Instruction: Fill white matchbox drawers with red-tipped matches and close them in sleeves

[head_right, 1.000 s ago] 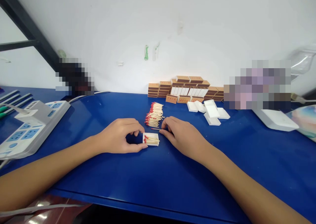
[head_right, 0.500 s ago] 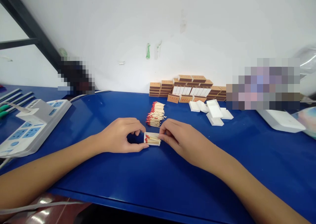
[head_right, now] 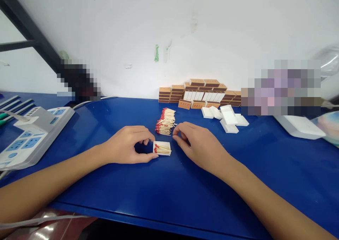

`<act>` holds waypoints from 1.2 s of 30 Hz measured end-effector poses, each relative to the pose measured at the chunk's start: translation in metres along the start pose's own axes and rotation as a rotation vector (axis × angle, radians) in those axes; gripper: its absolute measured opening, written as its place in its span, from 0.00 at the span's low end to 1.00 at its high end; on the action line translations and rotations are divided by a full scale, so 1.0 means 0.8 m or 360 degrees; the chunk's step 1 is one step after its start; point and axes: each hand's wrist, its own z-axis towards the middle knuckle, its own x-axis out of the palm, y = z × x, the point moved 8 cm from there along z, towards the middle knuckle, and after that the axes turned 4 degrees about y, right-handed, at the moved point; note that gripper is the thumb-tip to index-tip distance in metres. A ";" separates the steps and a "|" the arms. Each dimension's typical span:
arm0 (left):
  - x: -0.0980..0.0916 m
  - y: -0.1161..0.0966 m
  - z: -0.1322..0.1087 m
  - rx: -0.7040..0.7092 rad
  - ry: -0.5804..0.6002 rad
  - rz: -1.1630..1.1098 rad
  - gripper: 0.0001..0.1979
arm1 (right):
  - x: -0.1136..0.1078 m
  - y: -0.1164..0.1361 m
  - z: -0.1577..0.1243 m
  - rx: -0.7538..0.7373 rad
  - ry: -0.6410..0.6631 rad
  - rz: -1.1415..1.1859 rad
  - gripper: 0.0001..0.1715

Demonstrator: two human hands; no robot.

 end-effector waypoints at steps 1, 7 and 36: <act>0.000 0.000 0.000 0.0005 -0.0002 0.0002 0.17 | 0.001 -0.004 0.001 0.0007 -0.0009 -0.0017 0.06; -0.001 -0.004 0.000 0.0031 -0.0025 -0.0003 0.17 | 0.019 0.003 0.013 -0.0057 0.0033 0.0025 0.07; -0.001 -0.006 0.000 0.0039 -0.0049 0.0000 0.16 | 0.024 0.021 0.030 -0.0321 -0.0178 0.0017 0.04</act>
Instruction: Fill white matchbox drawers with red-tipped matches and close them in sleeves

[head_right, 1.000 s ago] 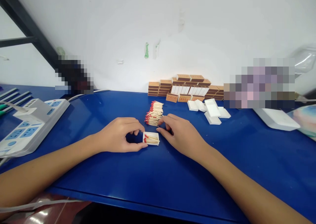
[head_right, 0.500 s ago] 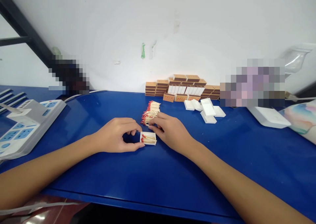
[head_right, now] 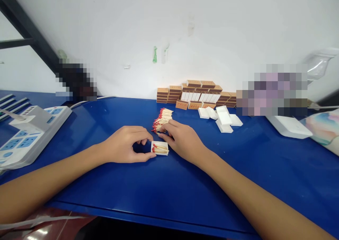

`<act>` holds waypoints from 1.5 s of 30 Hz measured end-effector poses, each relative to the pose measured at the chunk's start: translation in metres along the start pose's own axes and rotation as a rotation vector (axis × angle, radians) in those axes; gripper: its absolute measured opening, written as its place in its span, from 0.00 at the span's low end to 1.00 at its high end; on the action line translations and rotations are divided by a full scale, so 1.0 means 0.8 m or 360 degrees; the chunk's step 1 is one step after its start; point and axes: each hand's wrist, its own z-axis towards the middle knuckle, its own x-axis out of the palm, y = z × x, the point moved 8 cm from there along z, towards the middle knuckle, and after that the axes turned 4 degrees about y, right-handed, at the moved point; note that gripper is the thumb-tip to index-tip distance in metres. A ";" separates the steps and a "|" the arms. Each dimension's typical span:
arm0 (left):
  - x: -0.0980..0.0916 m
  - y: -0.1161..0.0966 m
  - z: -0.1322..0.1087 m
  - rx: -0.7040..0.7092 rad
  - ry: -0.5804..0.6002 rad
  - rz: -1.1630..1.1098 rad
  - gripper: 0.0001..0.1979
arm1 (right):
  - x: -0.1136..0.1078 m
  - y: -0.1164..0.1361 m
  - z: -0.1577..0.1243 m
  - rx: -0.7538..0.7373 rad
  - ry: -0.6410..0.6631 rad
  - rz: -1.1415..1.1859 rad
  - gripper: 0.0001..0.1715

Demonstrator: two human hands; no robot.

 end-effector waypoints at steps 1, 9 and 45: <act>0.000 0.000 0.000 0.0001 -0.0004 -0.0001 0.17 | 0.000 0.000 0.000 -0.0002 0.0003 -0.0005 0.04; -0.001 0.000 0.000 0.0006 -0.0005 -0.0004 0.16 | 0.000 -0.001 0.001 0.0028 -0.0012 -0.0046 0.07; -0.001 -0.002 0.001 0.0015 0.0003 -0.0002 0.16 | -0.001 -0.003 0.001 0.0112 0.0133 -0.0190 0.08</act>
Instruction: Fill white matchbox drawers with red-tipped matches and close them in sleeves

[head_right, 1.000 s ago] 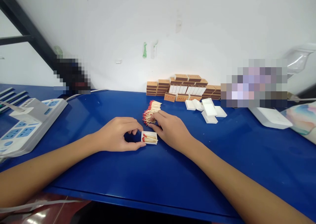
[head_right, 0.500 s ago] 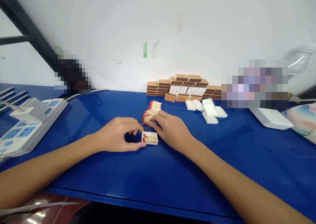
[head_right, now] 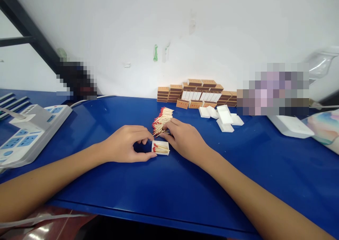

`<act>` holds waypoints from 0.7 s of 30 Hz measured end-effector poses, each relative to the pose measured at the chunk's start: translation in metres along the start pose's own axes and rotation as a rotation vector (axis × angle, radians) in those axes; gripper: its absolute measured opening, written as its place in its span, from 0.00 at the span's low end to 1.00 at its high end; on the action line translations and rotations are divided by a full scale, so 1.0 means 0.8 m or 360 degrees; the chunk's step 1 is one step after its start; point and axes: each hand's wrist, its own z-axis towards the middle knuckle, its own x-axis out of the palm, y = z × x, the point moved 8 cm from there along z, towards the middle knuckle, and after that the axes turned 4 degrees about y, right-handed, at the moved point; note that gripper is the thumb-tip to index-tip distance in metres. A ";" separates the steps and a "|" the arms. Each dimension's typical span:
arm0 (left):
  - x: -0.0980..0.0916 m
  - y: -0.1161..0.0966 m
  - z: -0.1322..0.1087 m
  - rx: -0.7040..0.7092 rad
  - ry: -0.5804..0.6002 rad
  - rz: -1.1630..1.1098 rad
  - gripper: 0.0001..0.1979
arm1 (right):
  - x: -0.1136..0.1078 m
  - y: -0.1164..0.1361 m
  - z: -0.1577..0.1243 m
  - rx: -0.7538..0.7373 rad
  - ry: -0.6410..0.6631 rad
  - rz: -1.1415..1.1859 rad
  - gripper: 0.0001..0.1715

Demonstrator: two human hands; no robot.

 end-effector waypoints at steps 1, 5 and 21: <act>0.000 0.000 0.000 0.0000 -0.0001 0.0002 0.16 | 0.000 0.000 0.000 -0.0023 -0.0020 -0.0003 0.08; 0.000 0.000 0.000 0.0004 -0.0008 0.0012 0.16 | -0.001 0.004 0.000 -0.0108 -0.0074 -0.0114 0.11; -0.001 0.001 -0.001 -0.0018 -0.0021 0.0018 0.16 | -0.021 -0.025 -0.011 -0.0110 0.0028 -0.0389 0.16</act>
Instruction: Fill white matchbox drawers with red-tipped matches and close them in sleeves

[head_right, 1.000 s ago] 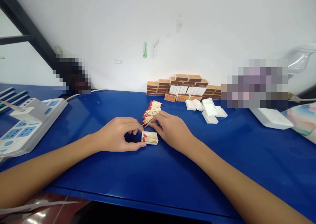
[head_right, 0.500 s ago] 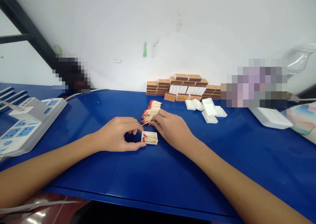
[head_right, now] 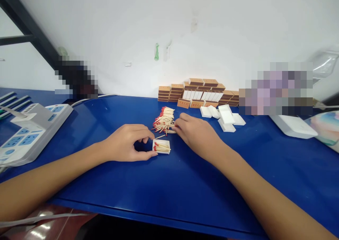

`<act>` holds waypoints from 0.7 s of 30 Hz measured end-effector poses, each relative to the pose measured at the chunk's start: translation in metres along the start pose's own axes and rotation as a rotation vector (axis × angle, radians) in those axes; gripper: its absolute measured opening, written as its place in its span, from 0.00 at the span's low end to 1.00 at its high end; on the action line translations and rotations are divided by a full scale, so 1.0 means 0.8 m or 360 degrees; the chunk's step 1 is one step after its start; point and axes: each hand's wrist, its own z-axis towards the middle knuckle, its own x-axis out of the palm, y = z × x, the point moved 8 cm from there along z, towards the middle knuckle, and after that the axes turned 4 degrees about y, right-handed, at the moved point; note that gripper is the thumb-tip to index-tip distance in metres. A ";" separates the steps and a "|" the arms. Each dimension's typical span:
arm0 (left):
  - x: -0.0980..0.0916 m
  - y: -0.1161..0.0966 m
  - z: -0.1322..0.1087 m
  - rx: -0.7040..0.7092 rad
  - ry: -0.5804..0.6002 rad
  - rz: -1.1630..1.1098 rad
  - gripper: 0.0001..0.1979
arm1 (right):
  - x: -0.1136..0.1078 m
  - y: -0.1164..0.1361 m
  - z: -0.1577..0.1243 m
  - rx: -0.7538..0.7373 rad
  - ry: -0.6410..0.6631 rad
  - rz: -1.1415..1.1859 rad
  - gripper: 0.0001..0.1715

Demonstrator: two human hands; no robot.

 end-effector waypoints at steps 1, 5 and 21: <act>-0.001 0.000 0.000 0.0004 -0.0009 0.0001 0.16 | -0.003 -0.006 -0.002 -0.0013 0.0010 0.0027 0.16; -0.001 0.000 -0.001 0.0005 -0.0018 0.0020 0.16 | -0.017 -0.032 -0.011 -0.0018 0.0095 0.0068 0.19; -0.007 0.008 0.000 -0.0161 -0.0095 0.0093 0.16 | -0.059 0.011 -0.018 0.0025 -0.0220 0.0430 0.16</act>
